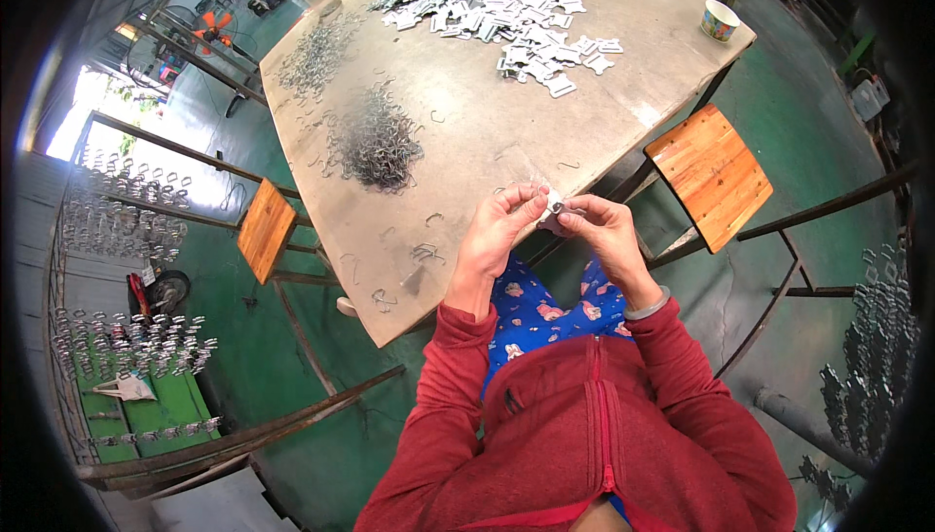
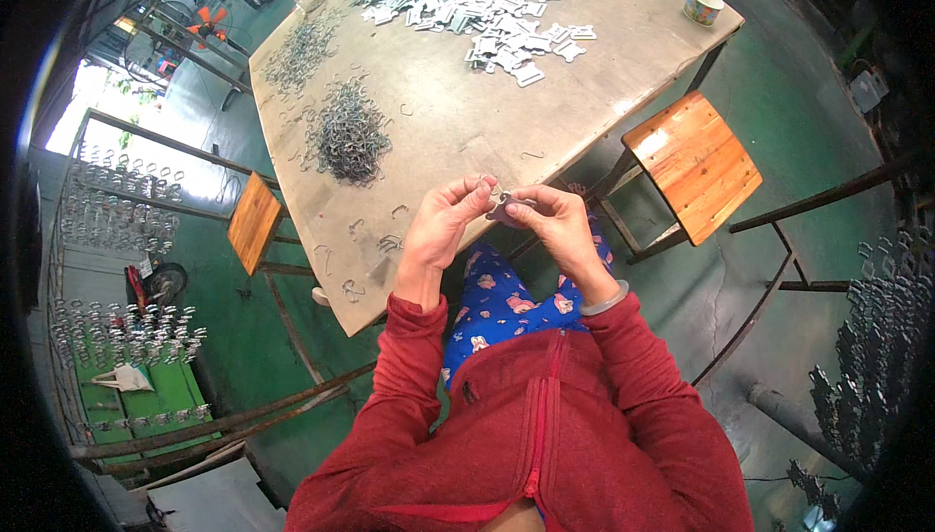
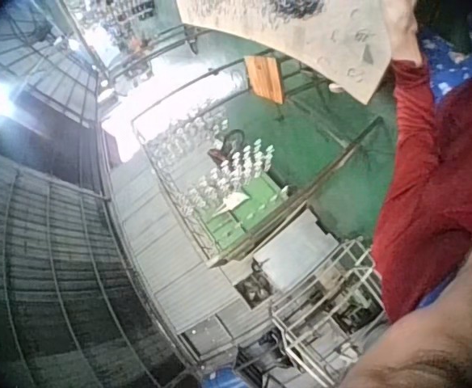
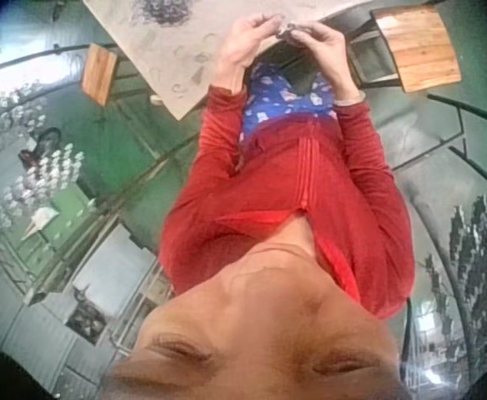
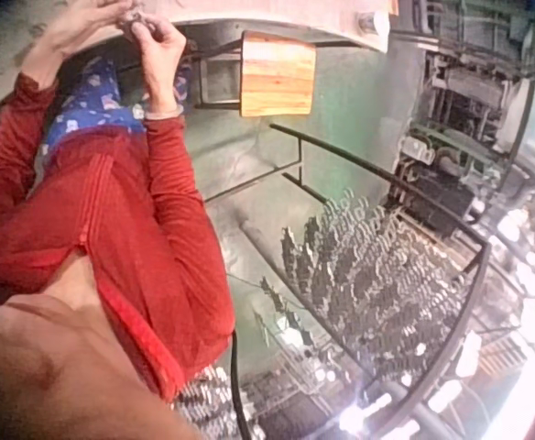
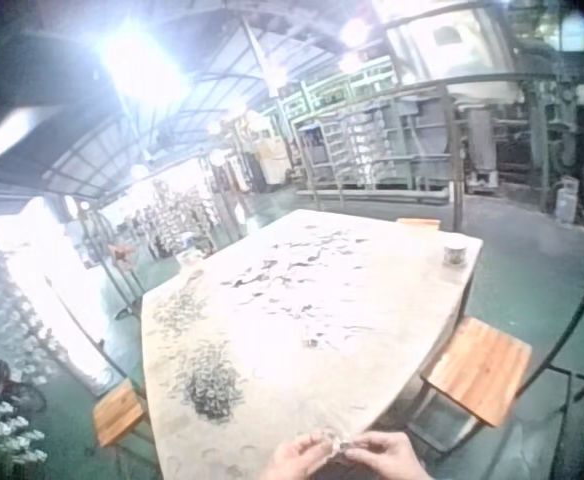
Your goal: The person attaches small metal plates to metal hooks by hand and hangs the completed assemblies onto a large metal rack. The person picks up hooks and plates from a table, joins them together, and then hangs them on a multi-tiered rack in a workshop.
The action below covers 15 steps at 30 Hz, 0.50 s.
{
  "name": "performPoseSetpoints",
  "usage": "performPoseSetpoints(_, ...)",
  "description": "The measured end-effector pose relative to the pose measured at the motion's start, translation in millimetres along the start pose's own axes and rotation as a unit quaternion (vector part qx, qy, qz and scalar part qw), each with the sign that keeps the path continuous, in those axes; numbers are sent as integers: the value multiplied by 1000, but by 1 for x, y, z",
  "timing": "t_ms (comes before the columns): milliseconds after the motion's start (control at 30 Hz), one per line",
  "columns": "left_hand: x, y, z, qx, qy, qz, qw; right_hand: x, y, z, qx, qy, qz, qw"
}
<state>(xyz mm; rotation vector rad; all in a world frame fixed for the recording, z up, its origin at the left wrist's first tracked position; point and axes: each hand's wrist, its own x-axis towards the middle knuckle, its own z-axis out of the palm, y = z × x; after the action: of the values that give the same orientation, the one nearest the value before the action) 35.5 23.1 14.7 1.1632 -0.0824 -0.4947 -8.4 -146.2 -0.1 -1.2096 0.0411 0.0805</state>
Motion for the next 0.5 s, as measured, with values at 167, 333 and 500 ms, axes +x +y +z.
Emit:
performPoseSetpoints(167, 5, -3, -1, 22, 19, 5, 1000, 2, 3, 0, -30, 32, -23, 999)
performPoseSetpoints(333, 5, -7, 14, 2, 87, 60, 994, 7, 4, 4, -128, 51, -106, 985)
performPoseSetpoints(500, -4, -2, 33, 84, 99, 173, 976, 19, -16, -6, -203, 5, -170, 964)
